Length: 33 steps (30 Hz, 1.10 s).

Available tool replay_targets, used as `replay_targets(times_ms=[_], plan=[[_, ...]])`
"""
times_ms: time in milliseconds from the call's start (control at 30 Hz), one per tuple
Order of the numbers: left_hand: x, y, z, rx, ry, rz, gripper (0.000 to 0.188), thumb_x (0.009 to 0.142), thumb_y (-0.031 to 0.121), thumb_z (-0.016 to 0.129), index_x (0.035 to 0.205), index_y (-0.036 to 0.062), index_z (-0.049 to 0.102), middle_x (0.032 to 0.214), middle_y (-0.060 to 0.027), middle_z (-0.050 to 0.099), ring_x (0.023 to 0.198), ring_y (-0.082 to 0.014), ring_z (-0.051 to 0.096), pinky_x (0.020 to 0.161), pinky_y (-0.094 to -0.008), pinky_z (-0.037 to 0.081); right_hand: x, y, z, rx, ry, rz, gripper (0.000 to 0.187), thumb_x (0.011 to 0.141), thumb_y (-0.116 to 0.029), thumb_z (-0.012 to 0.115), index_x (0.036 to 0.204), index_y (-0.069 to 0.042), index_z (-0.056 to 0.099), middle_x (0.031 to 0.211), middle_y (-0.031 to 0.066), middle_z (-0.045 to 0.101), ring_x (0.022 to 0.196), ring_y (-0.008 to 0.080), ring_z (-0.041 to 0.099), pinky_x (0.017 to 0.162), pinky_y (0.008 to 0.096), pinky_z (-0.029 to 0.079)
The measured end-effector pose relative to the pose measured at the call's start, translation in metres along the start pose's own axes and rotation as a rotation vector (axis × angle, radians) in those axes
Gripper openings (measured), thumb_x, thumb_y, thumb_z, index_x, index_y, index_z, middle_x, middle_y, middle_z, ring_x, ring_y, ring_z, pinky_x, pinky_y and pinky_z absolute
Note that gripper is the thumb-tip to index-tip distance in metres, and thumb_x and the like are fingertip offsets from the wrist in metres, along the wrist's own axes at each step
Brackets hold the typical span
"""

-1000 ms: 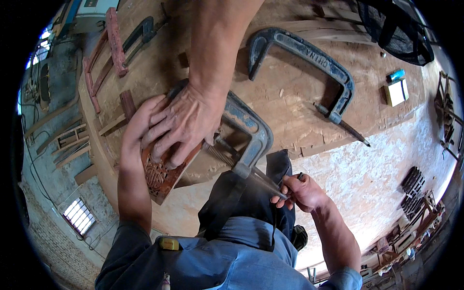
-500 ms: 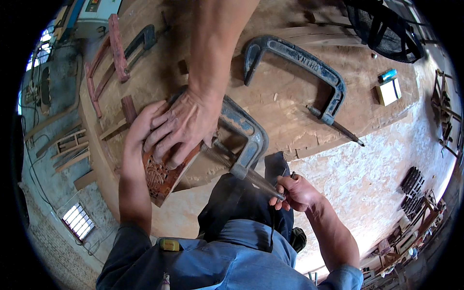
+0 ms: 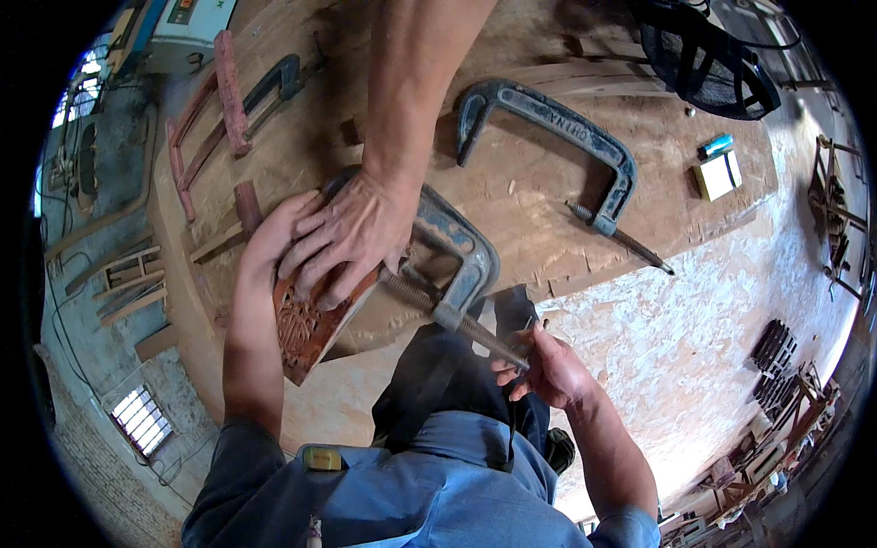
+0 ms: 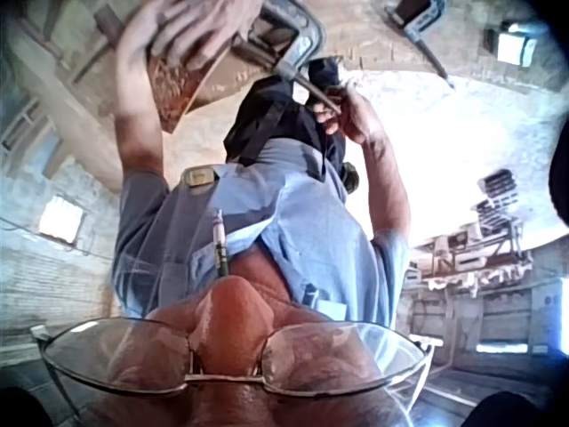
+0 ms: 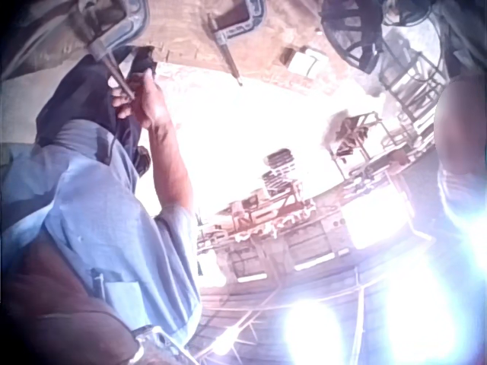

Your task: The person uses C-clamps to secure a carved wooden block to a workbench. They tighten the clamps by hand, reposition the wood, and add a small wooden block as a spacer before tightening another clamp.

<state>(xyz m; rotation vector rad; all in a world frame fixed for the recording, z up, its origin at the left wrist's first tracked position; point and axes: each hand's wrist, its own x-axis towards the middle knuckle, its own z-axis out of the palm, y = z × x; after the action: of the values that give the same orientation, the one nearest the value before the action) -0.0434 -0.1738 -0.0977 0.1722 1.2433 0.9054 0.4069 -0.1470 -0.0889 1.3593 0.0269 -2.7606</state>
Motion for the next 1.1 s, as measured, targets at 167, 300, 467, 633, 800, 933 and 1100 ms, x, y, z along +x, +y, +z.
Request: replay_targets(times_ms=[167, 300, 467, 633, 800, 933, 1100], plan=[[-0.005, 0.004, 0.006, 0.06, 0.022, 0.003, 0.027, 0.101, 0.022, 0.038, 0.109, 0.0061, 0.058, 0.11, -0.0021, 0.062, 0.102, -0.0125, 0.058, 0.094, -0.0281, 0.046, -0.005, 0.01, 0.014, 0.108, 0.079, -0.119, 0.045, 0.102, -0.043, 0.032, 0.116, -0.002, 0.048, 0.094, 0.021, 0.066, 0.074, 0.027, 0.068, 0.057, 0.036, 0.058], [-0.007, 0.008, 0.016, 0.077, 0.097, -0.015, 0.026, 0.1, 0.022, 0.039, 0.107, 0.0071, 0.059, 0.109, -0.0022, 0.063, 0.1, -0.0126, 0.059, 0.092, -0.0279, 0.047, -0.001, 0.011, 0.01, 0.101, 0.091, -0.164, 0.038, 0.103, -0.033, 0.034, 0.104, 0.001, 0.051, 0.09, 0.0217, 0.066, 0.065, 0.0248, 0.067, 0.055, 0.0328, 0.058], [-0.014, 0.011, 0.028, 0.015, 0.119, -0.018, 0.026, 0.099, 0.023, 0.041, 0.107, 0.0072, 0.06, 0.107, -0.003, 0.064, 0.098, -0.0128, 0.06, 0.09, -0.0275, 0.048, -0.005, 0.009, 0.016, 0.077, 0.135, -0.194, 0.034, 0.103, -0.027, 0.035, 0.098, 0.002, 0.052, 0.086, 0.0224, 0.066, 0.059, 0.0237, 0.066, 0.051, 0.0313, 0.057], [-0.014, 0.011, 0.019, 0.015, 0.117, -0.022, 0.025, 0.098, 0.022, 0.042, 0.107, 0.0066, 0.06, 0.107, -0.0037, 0.063, 0.099, -0.013, 0.059, 0.091, -0.0279, 0.047, -0.007, 0.007, 0.019, 0.068, 0.143, -0.186, 0.034, 0.103, -0.026, 0.034, 0.098, 0.002, 0.052, 0.087, 0.0228, 0.067, 0.058, 0.0237, 0.066, 0.05, 0.0313, 0.057], [-0.018, 0.011, 0.023, -0.014, 0.15, 0.004, 0.027, 0.098, 0.024, 0.043, 0.109, 0.0056, 0.059, 0.107, -0.0036, 0.063, 0.098, -0.0133, 0.059, 0.091, -0.0278, 0.047, -0.007, -0.001, 0.021, 0.084, 0.13, -0.14, 0.036, 0.103, -0.027, 0.033, 0.098, 0.003, 0.052, 0.086, 0.0223, 0.067, 0.057, 0.0237, 0.066, 0.05, 0.0314, 0.057], [-0.023, 0.01, 0.016, -0.041, 0.119, 0.029, 0.026, 0.097, 0.026, 0.047, 0.109, 0.0068, 0.059, 0.107, -0.004, 0.064, 0.098, -0.0136, 0.059, 0.09, -0.0281, 0.047, -0.006, 0.0, 0.02, 0.045, 0.133, -0.161, 0.036, 0.103, -0.027, 0.034, 0.098, 0.003, 0.052, 0.087, 0.0227, 0.067, 0.058, 0.0236, 0.066, 0.051, 0.0312, 0.057], [-0.031, 0.018, 0.015, -0.011, 0.169, 0.047, 0.028, 0.098, 0.026, 0.047, 0.113, 0.0063, 0.058, 0.11, -0.005, 0.063, 0.102, -0.0138, 0.059, 0.093, -0.0282, 0.046, 0.0, -0.007, 0.023, 0.007, 0.112, -0.217, 0.034, 0.102, -0.026, 0.038, 0.1, 0.004, 0.053, 0.088, 0.024, 0.067, 0.059, 0.0248, 0.066, 0.051, 0.0319, 0.057]])
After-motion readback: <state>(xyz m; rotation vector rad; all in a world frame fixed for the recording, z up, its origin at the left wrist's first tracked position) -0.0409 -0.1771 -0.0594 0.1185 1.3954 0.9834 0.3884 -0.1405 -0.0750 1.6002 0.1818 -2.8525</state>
